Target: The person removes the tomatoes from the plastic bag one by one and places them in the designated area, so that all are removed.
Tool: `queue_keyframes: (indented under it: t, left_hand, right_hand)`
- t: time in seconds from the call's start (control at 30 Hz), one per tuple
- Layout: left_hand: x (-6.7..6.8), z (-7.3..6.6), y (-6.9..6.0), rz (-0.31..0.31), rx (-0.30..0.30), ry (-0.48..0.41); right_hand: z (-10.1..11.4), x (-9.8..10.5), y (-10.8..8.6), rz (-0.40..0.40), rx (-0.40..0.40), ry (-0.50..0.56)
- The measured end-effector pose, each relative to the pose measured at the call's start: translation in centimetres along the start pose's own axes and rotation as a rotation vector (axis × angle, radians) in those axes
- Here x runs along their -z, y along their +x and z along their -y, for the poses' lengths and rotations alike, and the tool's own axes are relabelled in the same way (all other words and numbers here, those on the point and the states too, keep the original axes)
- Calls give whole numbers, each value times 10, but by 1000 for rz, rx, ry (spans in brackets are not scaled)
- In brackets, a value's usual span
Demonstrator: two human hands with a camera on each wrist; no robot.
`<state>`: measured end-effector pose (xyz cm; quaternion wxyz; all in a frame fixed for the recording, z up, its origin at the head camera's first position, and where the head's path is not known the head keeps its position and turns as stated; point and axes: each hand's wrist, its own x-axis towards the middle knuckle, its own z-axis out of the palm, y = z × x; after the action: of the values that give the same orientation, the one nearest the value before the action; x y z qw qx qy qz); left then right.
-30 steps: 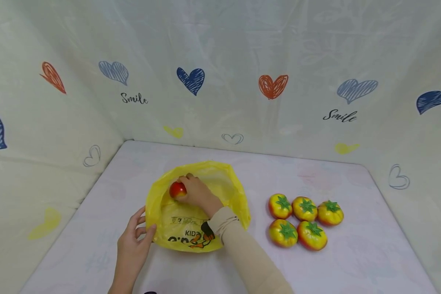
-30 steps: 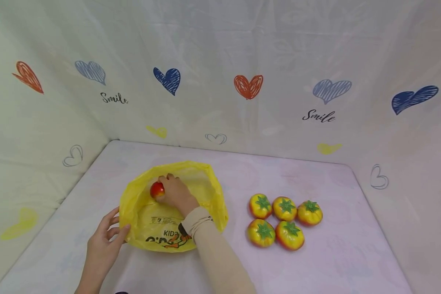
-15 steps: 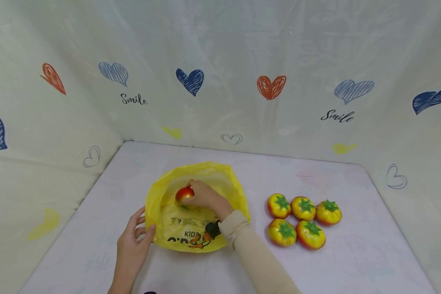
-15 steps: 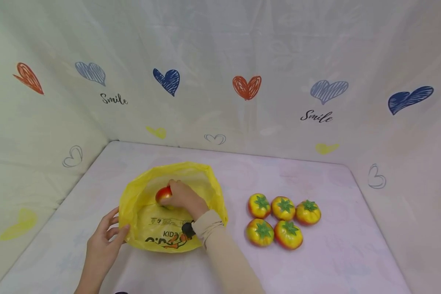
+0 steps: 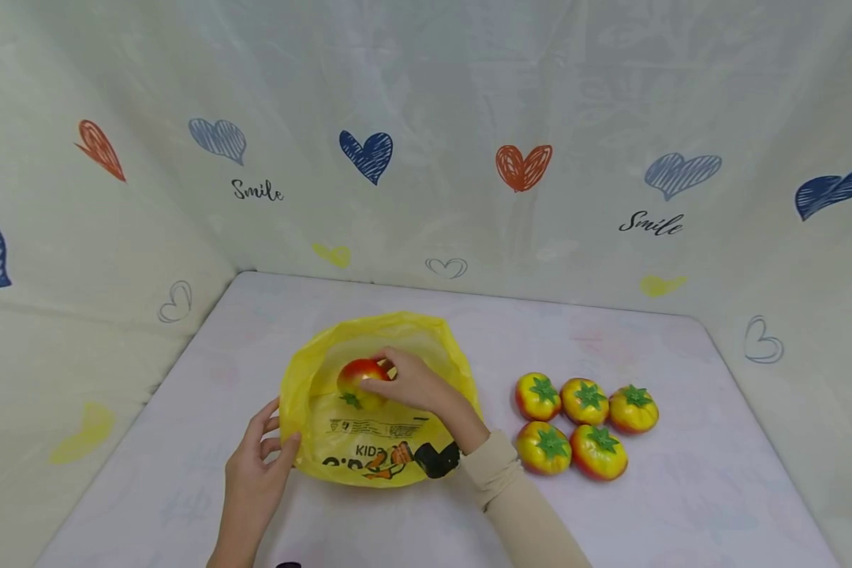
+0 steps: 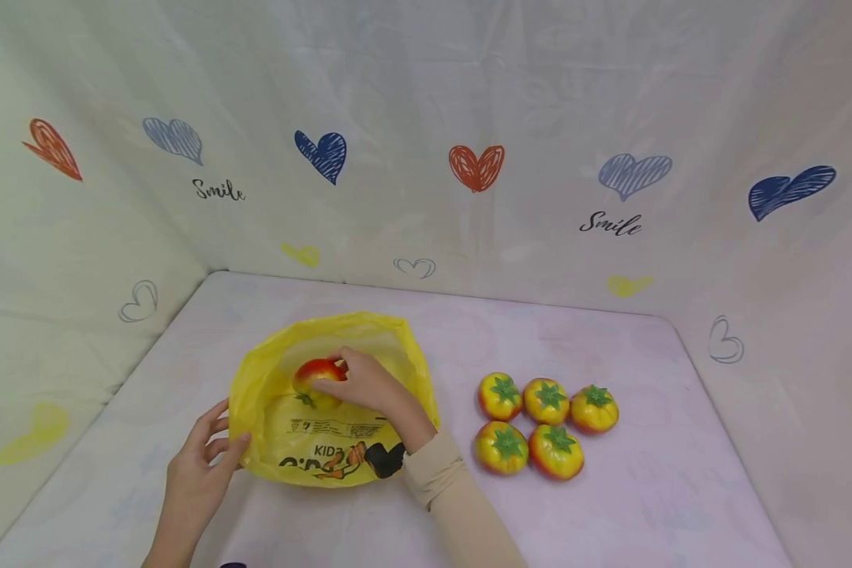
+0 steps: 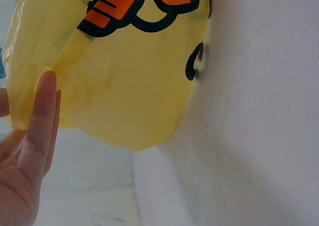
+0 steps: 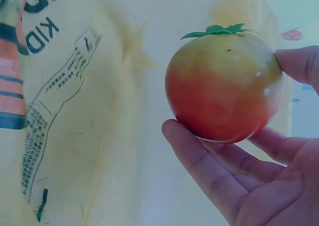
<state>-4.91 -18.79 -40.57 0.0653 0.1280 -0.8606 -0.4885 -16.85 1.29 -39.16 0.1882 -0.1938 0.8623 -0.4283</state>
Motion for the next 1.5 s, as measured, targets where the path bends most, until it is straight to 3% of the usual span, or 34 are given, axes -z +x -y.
queue_keyframes:
  t: [0.13,0.47,0.83,1.23,1.5]
  left_hand:
    - [-1,-1,1,1,7,4]
    - [0,0,1,8,1,5]
    - [-1,-1,1,6,6,5]
    - [-1,-1,1,2,12,25]
    - [-1,-2,-1,2,19,35]
  right_hand:
    - [-3,3,-16,-37,13,63]
    - [-14,6,-54,-139,-14,352]
    - [-29,12,-94,-287,-105,587]
    - [-43,17,-131,-452,-136,739]
    - [-48,28,-144,-514,-250,674]
